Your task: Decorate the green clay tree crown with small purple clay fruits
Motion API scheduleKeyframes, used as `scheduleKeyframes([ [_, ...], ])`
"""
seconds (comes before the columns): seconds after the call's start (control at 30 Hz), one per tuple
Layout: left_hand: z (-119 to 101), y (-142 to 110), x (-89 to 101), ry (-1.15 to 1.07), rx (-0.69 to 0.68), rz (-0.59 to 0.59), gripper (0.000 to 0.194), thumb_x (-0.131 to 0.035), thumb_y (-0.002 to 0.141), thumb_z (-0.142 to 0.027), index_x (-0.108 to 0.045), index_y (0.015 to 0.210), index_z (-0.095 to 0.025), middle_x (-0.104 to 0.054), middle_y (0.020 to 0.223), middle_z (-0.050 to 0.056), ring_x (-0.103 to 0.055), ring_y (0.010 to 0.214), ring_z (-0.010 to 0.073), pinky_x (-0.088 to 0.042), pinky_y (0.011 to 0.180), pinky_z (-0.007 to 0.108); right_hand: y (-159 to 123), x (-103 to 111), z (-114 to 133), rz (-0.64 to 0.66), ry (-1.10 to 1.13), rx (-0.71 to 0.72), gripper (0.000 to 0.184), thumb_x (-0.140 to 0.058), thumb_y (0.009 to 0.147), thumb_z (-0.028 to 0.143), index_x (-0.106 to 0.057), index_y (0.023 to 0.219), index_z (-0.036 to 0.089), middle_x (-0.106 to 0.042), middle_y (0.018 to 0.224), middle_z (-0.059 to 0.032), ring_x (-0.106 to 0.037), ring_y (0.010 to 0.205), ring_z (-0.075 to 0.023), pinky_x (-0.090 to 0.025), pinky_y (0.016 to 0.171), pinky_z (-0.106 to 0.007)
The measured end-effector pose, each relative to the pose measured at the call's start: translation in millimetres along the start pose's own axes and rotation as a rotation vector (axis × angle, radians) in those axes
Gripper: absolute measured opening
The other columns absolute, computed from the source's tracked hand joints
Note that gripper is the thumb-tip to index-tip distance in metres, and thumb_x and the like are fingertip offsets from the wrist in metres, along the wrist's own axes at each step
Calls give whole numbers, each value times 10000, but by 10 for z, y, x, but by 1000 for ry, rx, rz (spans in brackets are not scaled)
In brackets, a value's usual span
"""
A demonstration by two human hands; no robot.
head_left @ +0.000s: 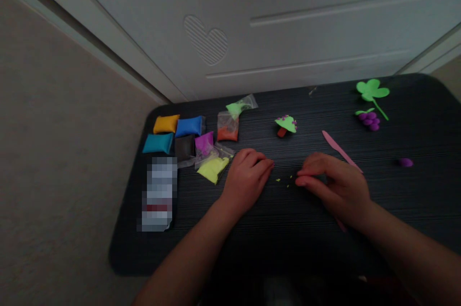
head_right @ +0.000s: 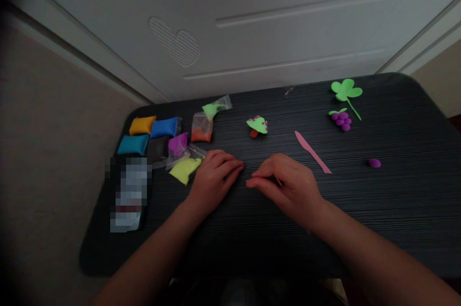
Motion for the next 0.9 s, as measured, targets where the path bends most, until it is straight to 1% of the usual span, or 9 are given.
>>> scheduleKeyframes([
  [0.1, 1, -1, 1, 15, -3, -4, 171, -492, 809, -208, -620, 917, -174, -593, 870, 43, -440, 896, 173, -412, 813, 346, 6, -7, 2, -2, -44, 3, 104, -631, 727, 198, -580, 815, 216, -632, 738, 5, -597, 706, -120, -505, 618, -277],
  [0.3, 15, -5, 2, 39, 9, 7, 199, -477, 813, -192, -608, 962, -181, -591, 896, 49, -439, 909, 183, -418, 807, 357, 13, -52, 10, 38, -136, -6, 217, -515, 804, 171, -578, 999, 243, -671, 913, -7, -631, 825, -136, -531, 726, -302],
  [0.4, 14, -2, -9, 59, 6, 16, 203, -474, 815, -196, -606, 967, -174, -589, 895, 48, -439, 904, 183, -419, 807, 351, -8, -63, -46, 37, -135, -65, 285, -480, 825, 178, -516, 1100, 244, -679, 927, -6, -639, 844, -138, -534, 743, -308],
  [0.47, 13, 2, -12, 60, 7, 16, 207, -472, 816, -196, -604, 973, -169, -589, 895, 49, -441, 901, 181, -420, 809, 351, -27, -66, -91, 31, -112, -112, 288, -458, 837, 183, -486, 1120, 234, -684, 913, -10, -641, 855, -143, -531, 754, -318],
  [0.57, 18, 7, -14, 45, 17, 14, 211, -471, 815, -191, -599, 982, -168, -591, 899, 50, -447, 898, 178, -422, 811, 352, -43, -77, -110, 37, -70, -138, 237, -433, 849, 189, -488, 1078, 222, -685, 902, -12, -639, 867, -148, -524, 759, -320],
  [0.7, 21, 6, -18, 33, 32, 15, 216, -476, 813, -202, -597, 988, -170, -588, 903, 51, -451, 910, 178, -420, 825, 359, -36, -81, -69, 68, -69, -118, 151, -439, 847, 194, -530, 964, 224, -682, 851, 11, -642, 800, -120, -518, 705, -260],
  [0.77, 22, 5, -17, 28, 38, 15, 219, -477, 814, -212, -598, 991, -169, -584, 908, 51, -451, 914, 179, -417, 833, 360, -30, -73, -55, 73, -97, -113, 96, -471, 833, 218, -553, 883, 224, -673, 801, 17, -637, 742, -114, -510, 655, -245],
  [0.83, 17, 6, -24, 20, 39, 24, 223, -478, 814, -218, -596, 996, -167, -583, 909, 51, -454, 915, 178, -415, 837, 361, -26, -49, -66, 51, -102, -130, 51, -532, 799, 262, -555, 818, 221, -661, 760, 17, -628, 701, -120, -501, 623, -251],
  [0.9, 13, 6, -29, 13, 40, 31, 227, -479, 813, -222, -594, 1000, -169, -585, 907, 54, -460, 913, 178, -418, 833, 366, -24, -27, -89, 20, -84, -154, 94, -590, 755, 295, -546, 780, 216, -654, 727, 17, -623, 673, -128, -500, 611, -266],
])
Point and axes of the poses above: each hand's wrist, its own y-axis towards the middle knuckle, its own x-axis out of the back of the hand, z = x × y, the point moved 9 cm from there along y, towards the middle knuckle
